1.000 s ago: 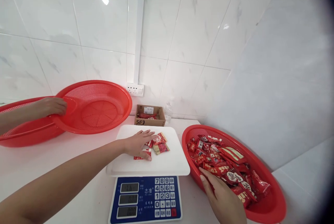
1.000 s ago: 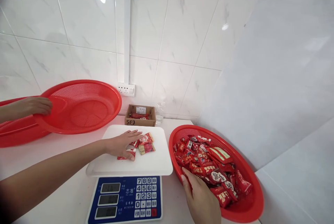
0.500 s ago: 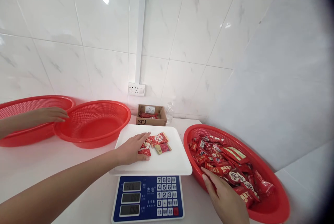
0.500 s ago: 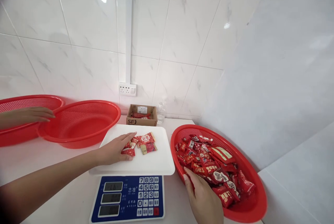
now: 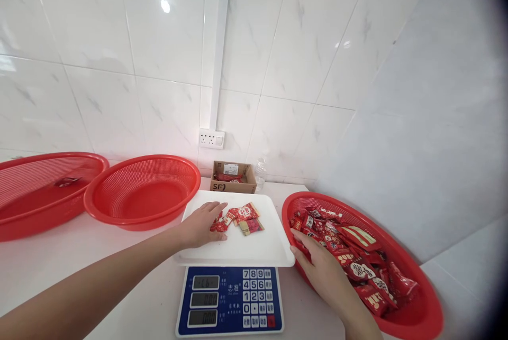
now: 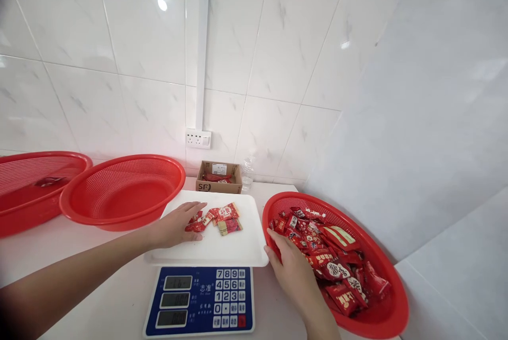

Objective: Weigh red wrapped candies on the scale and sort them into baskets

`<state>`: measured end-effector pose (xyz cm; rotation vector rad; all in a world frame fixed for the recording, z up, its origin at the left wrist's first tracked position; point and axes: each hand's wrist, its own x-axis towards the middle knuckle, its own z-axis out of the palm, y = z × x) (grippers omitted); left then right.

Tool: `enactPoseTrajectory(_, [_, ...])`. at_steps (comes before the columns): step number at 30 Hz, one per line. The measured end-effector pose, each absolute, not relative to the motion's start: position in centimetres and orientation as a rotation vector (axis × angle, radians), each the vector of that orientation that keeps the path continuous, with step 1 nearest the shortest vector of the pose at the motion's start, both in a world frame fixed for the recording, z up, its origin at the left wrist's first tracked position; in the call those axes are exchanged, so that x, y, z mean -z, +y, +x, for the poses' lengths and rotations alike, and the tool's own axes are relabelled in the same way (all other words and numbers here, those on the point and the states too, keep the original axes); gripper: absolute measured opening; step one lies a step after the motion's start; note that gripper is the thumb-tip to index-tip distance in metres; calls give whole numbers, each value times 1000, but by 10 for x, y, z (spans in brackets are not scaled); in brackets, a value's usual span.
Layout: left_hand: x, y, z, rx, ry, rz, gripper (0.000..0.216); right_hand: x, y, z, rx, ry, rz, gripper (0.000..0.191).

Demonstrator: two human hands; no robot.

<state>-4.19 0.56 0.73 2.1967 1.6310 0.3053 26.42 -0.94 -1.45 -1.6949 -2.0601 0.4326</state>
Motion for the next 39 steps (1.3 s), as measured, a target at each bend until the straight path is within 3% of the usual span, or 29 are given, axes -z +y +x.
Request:
enactPoseTrajectory(10, [-5, 9, -59, -314, 1700, 2086, 53, 28, 0, 257, -450, -2037, -1691, 50])
enactPoseTrajectory(21, [-12, 9, -57, -557, 1778, 1922, 32, 31, -4, 258, -386, -2052, -1689, 45])
enactPoseTrajectory(30, [-42, 11, -107, -717, 2062, 1955, 34, 31, -4, 257, -333, -2083, -1720, 47])
enactPoseTrajectory(35, [-48, 16, -133, -585, 2272, 2022, 46, 31, -5, 256, -315, -2087, -1765, 48])
enactPoseTrajectory(39, [-30, 11, -105, -438, 2059, 2234, 50, 31, -5, 256, -311, -2091, -1782, 49])
